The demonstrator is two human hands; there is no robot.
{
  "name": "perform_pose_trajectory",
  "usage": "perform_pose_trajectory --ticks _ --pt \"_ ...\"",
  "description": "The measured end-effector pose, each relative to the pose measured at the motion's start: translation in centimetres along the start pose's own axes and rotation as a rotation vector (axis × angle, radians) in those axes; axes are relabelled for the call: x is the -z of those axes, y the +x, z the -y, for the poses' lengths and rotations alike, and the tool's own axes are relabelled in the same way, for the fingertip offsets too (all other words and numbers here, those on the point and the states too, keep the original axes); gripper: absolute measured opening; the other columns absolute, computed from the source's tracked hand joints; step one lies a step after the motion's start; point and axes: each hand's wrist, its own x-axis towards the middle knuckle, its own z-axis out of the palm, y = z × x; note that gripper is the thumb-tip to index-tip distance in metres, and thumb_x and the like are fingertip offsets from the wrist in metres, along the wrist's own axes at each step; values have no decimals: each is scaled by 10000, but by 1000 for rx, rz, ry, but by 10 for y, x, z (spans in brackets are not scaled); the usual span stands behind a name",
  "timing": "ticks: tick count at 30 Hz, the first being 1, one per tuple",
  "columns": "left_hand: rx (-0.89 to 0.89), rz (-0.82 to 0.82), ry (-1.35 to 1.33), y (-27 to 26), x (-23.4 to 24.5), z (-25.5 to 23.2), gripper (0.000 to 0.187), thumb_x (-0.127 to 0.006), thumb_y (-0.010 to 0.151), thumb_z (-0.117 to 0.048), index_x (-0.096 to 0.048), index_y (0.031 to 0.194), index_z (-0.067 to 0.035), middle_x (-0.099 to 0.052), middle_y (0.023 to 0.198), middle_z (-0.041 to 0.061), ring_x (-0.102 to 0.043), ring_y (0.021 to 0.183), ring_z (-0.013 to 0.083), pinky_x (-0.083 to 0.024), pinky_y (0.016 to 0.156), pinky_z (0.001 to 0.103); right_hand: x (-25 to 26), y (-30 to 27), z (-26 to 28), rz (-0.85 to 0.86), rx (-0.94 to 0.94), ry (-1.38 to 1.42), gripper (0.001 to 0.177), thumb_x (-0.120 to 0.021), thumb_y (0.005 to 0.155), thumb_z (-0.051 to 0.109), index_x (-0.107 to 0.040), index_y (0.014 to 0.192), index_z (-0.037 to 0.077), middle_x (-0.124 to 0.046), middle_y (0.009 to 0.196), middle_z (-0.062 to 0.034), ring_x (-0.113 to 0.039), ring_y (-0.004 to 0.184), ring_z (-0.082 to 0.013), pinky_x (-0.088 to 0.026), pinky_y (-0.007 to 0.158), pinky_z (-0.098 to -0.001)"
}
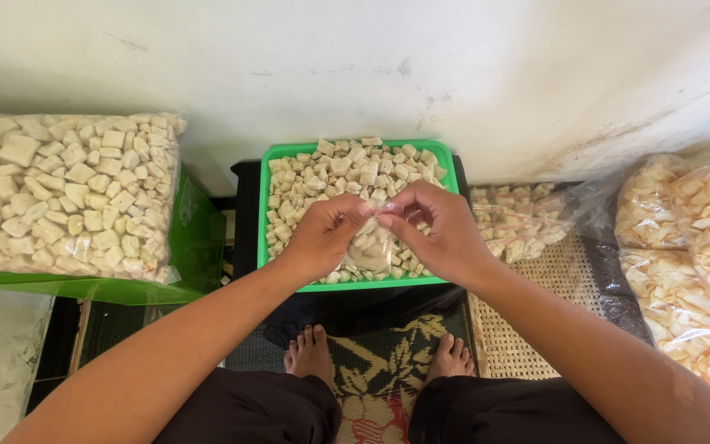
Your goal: Filling small plastic bags with bite-sized food pieces from a tray.
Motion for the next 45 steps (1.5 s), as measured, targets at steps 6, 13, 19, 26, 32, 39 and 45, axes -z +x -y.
perform_pose_trajectory --ticks 6,13,19,26,32,39,45 --pt "58 -112 -46 2 -3 -10 131 -776 941 -199 -749 1020 -99 -654 623 2 -465 522 -7 -340 450 148 5 -1 0 -32 -122 -14 101 -774 907 97 -736 953 16 -678 828 -116 -696 763 -217 -581 678 -336" --pt "21 -201 64 0 -1 -6 115 -804 906 -151 -760 873 -51 -736 872 44 -742 787 130 -608 653 245 6 0 2 5 -53 -63 81 -800 894 110 -763 920 43 -707 799 -97 -703 755 -197 -557 706 -314" --pt "45 -208 35 -1 2 -19 98 -805 881 -87 -758 900 -3 -739 863 137 -772 816 213 -646 693 302 12 1 -10 -3 3 -149 40 -772 920 83 -767 897 50 -701 757 -102 -688 718 -208 -542 684 -298" --pt "-2 -196 106 2 5 -17 73 -707 943 -49 -748 952 10 -713 859 149 -755 836 221 -669 738 338 14 -3 0 -4 -105 -71 62 -787 892 72 -759 916 23 -707 753 -91 -662 720 -158 -538 687 -286" --pt "-24 -156 40 -1 0 -19 102 -734 942 -116 -739 978 -20 -714 877 120 -744 833 183 -664 721 306 18 -4 0 -8 -130 -65 16 -758 896 51 -756 910 43 -694 773 -83 -645 733 -158 -518 675 -283" --pt "-65 -122 169 -4 -4 -23 87 -762 923 -133 -755 946 -49 -719 884 90 -757 879 205 -647 735 313 7 -1 6 46 -36 -12 56 -786 894 96 -778 941 65 -697 849 -84 -651 788 -176 -517 701 -298" --pt "-138 -96 316 -4 0 -28 117 -792 891 -124 -741 908 -19 -718 844 137 -769 861 291 -636 793 364 7 -4 -6 43 -51 -2 77 -816 867 83 -755 848 40 -715 807 -96 -635 733 -174 -497 678 -282"
